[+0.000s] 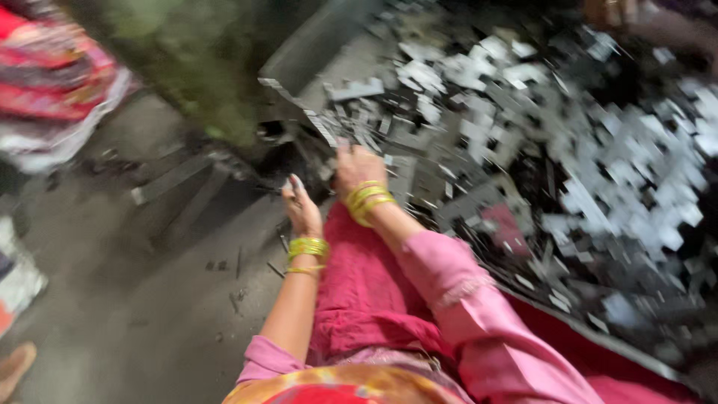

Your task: The person sits on the floor and sorts small metal brackets and rods from a large pile in a metal bin. They pick up individual pieces, separate them, and place them back into the bin or onto a nearby surface.

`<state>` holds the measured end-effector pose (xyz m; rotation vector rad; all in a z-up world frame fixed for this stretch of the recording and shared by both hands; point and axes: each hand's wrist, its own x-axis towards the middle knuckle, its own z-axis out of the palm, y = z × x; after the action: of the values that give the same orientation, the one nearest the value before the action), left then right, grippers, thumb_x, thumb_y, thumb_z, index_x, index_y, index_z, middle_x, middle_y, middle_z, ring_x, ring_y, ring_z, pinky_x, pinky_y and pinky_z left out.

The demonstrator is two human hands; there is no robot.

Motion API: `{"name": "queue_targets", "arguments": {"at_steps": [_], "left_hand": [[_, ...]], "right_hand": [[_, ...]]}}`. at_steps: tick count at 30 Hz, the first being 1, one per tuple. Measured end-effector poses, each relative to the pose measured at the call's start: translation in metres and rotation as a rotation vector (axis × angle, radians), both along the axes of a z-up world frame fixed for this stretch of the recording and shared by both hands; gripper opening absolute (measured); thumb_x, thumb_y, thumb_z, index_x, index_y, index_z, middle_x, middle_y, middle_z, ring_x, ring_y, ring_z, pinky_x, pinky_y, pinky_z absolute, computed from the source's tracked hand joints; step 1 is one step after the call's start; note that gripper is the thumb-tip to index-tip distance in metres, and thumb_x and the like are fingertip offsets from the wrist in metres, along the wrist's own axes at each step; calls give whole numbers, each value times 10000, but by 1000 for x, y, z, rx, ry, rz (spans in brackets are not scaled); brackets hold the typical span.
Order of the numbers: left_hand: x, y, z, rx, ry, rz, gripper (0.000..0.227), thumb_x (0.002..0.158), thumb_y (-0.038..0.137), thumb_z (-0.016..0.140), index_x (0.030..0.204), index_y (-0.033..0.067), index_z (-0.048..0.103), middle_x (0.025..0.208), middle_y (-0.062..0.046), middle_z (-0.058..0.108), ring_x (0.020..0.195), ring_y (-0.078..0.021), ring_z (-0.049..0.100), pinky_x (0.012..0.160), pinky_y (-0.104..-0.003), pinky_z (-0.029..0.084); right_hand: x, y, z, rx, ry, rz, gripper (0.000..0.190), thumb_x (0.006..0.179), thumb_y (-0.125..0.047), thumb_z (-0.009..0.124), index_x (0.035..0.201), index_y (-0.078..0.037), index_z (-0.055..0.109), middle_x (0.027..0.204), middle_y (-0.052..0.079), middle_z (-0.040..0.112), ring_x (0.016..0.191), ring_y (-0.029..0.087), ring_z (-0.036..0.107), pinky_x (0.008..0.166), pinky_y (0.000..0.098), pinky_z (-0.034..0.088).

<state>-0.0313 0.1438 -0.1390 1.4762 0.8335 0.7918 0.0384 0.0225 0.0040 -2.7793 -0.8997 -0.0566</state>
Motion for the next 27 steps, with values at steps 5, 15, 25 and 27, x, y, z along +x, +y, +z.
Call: {"name": "queue_targets", "arguments": {"at_steps": [5,15,25,27], "left_hand": [[44,-58,36,784,178,34,725,1000,232,712,1520,-111,341,1530,-368,411,1411,-508,415,1173,-508,348],[147,-222,138,1373,377,-870,223,752,278,801,923,138,770,1268,-167,613,1235,-367,519,974,-502,465],[134,-185,205,1335,200,-1218,215,724,227,882,888,158,762,935,-89,712,937,-287,671,936,-419,520],[122,-192,249,1445,-52,-1135,170,754,235,888,785,149,745,828,-50,727,841,-274,685,904,-443,518]], "right_hand": [[-55,-89,28,447,79,-21,709,887,-83,653,1553,-68,410,1087,150,622,1030,352,631,841,443,503],[-207,-329,20,787,246,-710,282,944,-50,598,1208,-65,696,971,124,716,855,289,703,791,367,543],[-170,-314,31,895,194,-569,242,967,-93,652,1203,-86,706,1059,121,718,943,275,702,829,364,544],[-157,-319,33,948,112,-608,289,947,-88,652,1232,-72,699,1088,132,710,987,282,705,895,361,547]]}}
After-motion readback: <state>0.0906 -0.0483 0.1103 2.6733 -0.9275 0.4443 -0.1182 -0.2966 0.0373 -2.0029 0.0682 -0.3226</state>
